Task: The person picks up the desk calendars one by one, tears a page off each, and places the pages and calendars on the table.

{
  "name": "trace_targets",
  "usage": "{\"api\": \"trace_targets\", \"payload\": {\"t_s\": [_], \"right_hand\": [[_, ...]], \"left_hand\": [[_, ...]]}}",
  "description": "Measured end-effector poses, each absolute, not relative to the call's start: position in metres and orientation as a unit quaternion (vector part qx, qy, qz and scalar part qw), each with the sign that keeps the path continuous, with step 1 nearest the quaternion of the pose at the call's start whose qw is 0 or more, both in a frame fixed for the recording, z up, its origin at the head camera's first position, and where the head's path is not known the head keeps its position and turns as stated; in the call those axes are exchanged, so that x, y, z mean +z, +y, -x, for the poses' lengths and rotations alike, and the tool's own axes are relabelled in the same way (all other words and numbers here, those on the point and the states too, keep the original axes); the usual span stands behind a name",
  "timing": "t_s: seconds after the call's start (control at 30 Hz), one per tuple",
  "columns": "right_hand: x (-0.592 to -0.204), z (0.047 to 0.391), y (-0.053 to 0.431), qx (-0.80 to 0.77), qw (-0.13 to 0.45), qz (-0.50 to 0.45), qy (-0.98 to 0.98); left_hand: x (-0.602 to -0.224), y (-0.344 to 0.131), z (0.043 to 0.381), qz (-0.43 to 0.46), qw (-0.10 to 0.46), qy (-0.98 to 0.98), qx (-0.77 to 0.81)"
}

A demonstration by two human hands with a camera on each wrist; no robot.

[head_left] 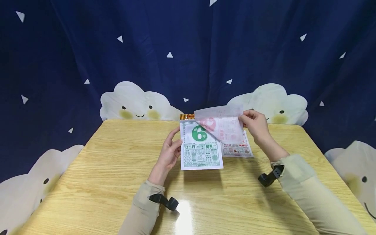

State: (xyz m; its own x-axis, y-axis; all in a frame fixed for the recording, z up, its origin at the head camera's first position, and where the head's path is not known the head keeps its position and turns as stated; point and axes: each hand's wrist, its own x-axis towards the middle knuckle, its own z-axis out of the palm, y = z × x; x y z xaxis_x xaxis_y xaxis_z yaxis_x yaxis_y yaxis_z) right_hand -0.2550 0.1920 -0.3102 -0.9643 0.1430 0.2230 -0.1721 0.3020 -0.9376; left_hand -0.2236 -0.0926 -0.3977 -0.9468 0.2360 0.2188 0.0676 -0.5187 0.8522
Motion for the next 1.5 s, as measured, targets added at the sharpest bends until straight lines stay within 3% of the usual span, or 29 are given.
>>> {"api": "trace_targets", "payload": {"t_s": [0.47, 1.1, 1.33, 1.5], "right_hand": [[-0.294, 0.259, 0.197, 0.533, 0.17, -0.024, -0.829], [-0.29, 0.261, 0.198, 0.569, 0.119, -0.009, -0.813], [-0.287, 0.263, 0.203, 0.577, 0.125, 0.013, -0.807], [-0.283, 0.265, 0.225, 0.647, 0.166, 0.058, -0.742]], "left_hand": [[-0.4, -0.09, 0.222, -0.15, 0.052, 0.541, 0.826], [-0.401, -0.088, 0.22, -0.149, 0.075, 0.521, 0.837], [-0.402, -0.087, 0.221, -0.142, 0.056, 0.523, 0.838], [-0.406, -0.102, 0.223, -0.111, 0.028, 0.496, 0.861]]}}
